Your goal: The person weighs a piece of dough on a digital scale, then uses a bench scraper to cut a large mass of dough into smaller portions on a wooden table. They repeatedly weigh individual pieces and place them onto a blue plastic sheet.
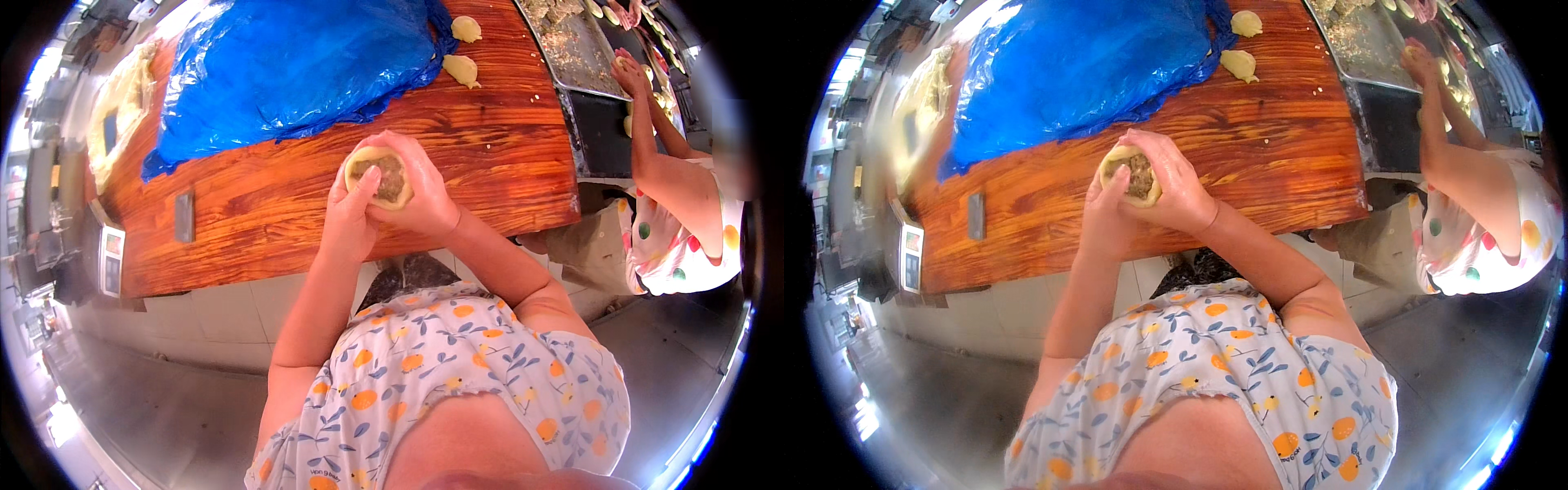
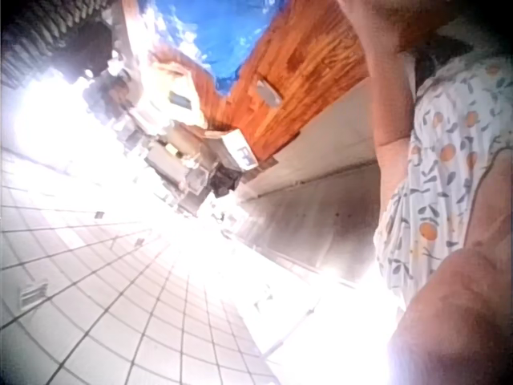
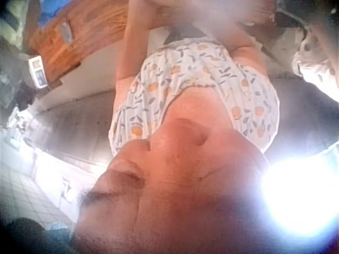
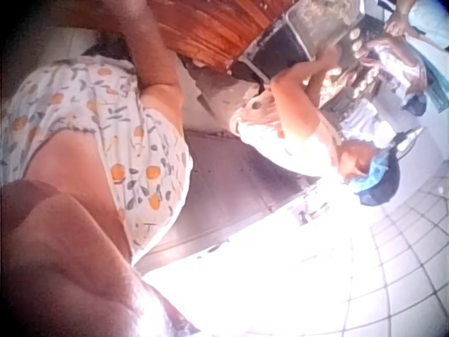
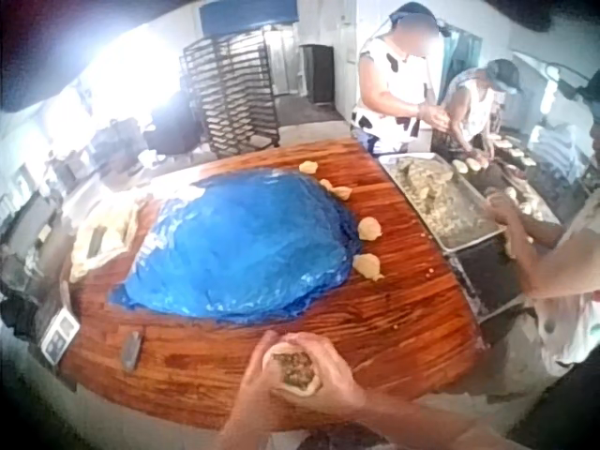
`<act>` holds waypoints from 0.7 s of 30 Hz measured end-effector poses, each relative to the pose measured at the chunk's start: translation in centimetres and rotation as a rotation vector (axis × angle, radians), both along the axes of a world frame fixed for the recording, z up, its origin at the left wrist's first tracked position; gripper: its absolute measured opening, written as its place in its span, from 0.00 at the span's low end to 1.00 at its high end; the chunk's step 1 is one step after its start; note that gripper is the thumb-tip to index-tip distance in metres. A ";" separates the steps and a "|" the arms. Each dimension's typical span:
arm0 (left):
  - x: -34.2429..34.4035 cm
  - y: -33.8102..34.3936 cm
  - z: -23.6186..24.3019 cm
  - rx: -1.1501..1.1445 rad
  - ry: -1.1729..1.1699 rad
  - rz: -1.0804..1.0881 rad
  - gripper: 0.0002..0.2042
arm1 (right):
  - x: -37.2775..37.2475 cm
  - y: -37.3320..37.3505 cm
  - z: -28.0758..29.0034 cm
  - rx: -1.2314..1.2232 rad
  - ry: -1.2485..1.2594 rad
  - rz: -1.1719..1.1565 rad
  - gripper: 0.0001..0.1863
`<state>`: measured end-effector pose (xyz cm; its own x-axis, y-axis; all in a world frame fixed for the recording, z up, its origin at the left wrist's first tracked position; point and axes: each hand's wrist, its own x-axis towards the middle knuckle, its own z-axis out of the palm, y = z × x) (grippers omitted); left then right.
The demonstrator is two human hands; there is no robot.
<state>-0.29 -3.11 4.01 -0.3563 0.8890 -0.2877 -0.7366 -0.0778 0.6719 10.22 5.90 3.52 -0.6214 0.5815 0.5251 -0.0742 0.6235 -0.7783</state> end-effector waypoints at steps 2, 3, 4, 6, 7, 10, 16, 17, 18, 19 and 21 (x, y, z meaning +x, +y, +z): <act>-0.7 -0.4 0.0 -0.033 -0.035 -0.078 0.20 | 0.2 0.7 0.7 0.017 -0.043 0.115 0.45; -1.3 -0.5 0.2 -0.047 -0.055 -0.119 0.19 | 0.6 1.1 1.4 0.002 -0.088 0.141 0.45; -1.9 -0.7 -0.1 -0.083 -0.007 -0.167 0.18 | 1.0 1.6 2.0 -0.013 -0.133 0.167 0.45; -2.1 -0.2 0.5 -0.141 0.158 -0.285 0.19 | 1.1 1.7 1.9 -0.005 -0.158 0.205 0.45; -2.2 0.0 0.9 -0.169 0.241 -0.343 0.19 | 0.9 1.6 1.2 0.019 -0.137 0.218 0.45; -2.0 0.3 1.1 -0.079 0.118 -0.159 0.20 | 0.3 0.9 -0.2 -0.044 -0.055 0.142 0.45; -1.2 -0.4 -0.6 -0.046 -0.053 -0.041 0.22 | -0.3 0.1 0.0 -0.184 -0.092 0.148 0.46; -1.6 -0.7 -0.6 -0.090 -0.034 -0.097 0.22 | -0.1 0.5 0.5 -0.166 -0.123 0.204 0.47; -1.9 -0.7 -0.2 -0.098 -0.038 -0.121 0.21 | 0.3 1.3 0.8 -0.126 -0.166 0.264 0.48; -2.1 -0.6 0.0 -0.118 -0.008 -0.152 0.22 | 0.2 1.5 0.6 -0.082 -0.163 0.268 0.48; -2.3 -0.1 0.4 -0.159 0.050 -0.213 0.23 | 0.1 1.6 0.0 0.006 -0.158 0.277 0.49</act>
<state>-2.59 -3.22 4.40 -0.1833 0.8907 -0.4161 -0.6908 0.1844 0.6991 10.33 7.50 3.57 -0.8298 0.3763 0.4121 -0.1201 0.6008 -0.7903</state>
